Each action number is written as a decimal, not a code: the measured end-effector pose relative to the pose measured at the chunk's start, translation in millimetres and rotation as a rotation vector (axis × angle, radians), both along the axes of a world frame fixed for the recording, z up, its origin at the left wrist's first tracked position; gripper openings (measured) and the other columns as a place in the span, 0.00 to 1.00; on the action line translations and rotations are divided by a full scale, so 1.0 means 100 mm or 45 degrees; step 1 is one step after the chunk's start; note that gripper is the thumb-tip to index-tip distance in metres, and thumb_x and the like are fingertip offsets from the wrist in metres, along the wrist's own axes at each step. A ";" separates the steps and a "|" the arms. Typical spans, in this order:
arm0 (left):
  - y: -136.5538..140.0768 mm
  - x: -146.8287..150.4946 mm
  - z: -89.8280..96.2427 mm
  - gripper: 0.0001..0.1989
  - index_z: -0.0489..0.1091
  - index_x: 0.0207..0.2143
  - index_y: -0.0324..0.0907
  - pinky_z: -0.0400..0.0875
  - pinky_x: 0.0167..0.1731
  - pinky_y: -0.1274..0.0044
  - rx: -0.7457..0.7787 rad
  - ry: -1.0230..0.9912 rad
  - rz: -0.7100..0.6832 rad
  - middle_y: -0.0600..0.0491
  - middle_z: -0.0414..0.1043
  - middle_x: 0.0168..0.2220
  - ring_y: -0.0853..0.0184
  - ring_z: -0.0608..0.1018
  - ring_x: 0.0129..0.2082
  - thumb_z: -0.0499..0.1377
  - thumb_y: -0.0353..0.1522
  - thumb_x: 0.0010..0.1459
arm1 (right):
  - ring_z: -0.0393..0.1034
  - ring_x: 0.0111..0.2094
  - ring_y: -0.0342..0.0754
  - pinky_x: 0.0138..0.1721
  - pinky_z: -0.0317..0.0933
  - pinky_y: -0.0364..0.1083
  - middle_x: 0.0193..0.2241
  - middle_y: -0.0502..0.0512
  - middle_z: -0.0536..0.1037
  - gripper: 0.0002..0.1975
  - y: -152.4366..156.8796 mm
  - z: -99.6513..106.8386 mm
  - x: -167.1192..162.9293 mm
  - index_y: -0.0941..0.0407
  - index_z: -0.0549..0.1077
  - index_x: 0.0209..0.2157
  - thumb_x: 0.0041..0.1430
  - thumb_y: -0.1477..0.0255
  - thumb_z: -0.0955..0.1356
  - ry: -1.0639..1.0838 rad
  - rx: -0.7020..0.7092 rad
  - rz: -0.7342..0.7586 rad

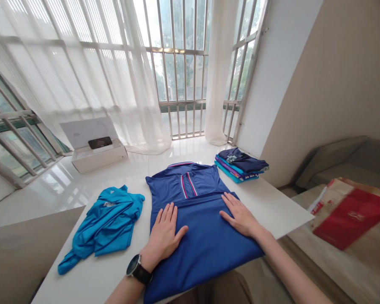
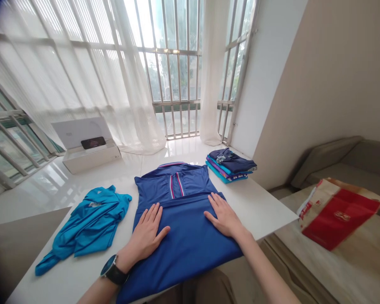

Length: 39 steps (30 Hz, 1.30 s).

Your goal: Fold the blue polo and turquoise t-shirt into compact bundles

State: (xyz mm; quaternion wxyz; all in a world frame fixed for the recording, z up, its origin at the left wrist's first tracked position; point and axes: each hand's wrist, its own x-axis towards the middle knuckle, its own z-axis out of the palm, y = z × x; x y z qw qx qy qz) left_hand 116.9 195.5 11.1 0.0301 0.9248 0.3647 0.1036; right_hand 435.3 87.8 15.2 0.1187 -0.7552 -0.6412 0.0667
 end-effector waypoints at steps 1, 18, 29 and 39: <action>0.00 0.00 0.00 0.39 0.51 0.68 0.34 0.48 0.66 0.59 0.002 0.002 0.003 0.41 0.45 0.69 0.52 0.52 0.69 0.41 0.54 0.66 | 0.41 0.70 0.55 0.68 0.42 0.56 0.70 0.58 0.48 0.41 0.00 0.01 0.00 0.55 0.52 0.68 0.63 0.44 0.53 0.002 -0.006 0.001; 0.03 -0.05 -0.12 0.37 0.44 0.70 0.43 0.52 0.64 0.60 0.108 0.011 -0.053 0.47 0.44 0.70 0.52 0.54 0.68 0.45 0.52 0.66 | 0.39 0.70 0.54 0.69 0.42 0.56 0.71 0.52 0.45 0.38 -0.01 0.00 0.01 0.51 0.48 0.69 0.64 0.46 0.54 0.011 -0.067 -0.026; 0.02 -0.08 -0.06 0.39 0.37 0.71 0.44 0.54 0.63 0.62 0.225 0.024 -0.104 0.46 0.45 0.70 0.54 0.56 0.67 0.48 0.51 0.66 | 0.38 0.70 0.52 0.69 0.40 0.54 0.71 0.54 0.44 0.39 -0.02 0.10 -0.04 0.55 0.47 0.69 0.65 0.46 0.52 -0.006 -0.113 -0.026; -0.06 -0.06 0.05 0.37 0.38 0.70 0.45 0.55 0.64 0.62 0.221 0.093 -0.028 0.47 0.47 0.70 0.56 0.57 0.67 0.48 0.48 0.68 | 0.38 0.70 0.53 0.69 0.40 0.55 0.70 0.57 0.45 0.39 -0.03 0.03 -0.01 0.58 0.48 0.69 0.66 0.48 0.52 0.059 -0.041 0.018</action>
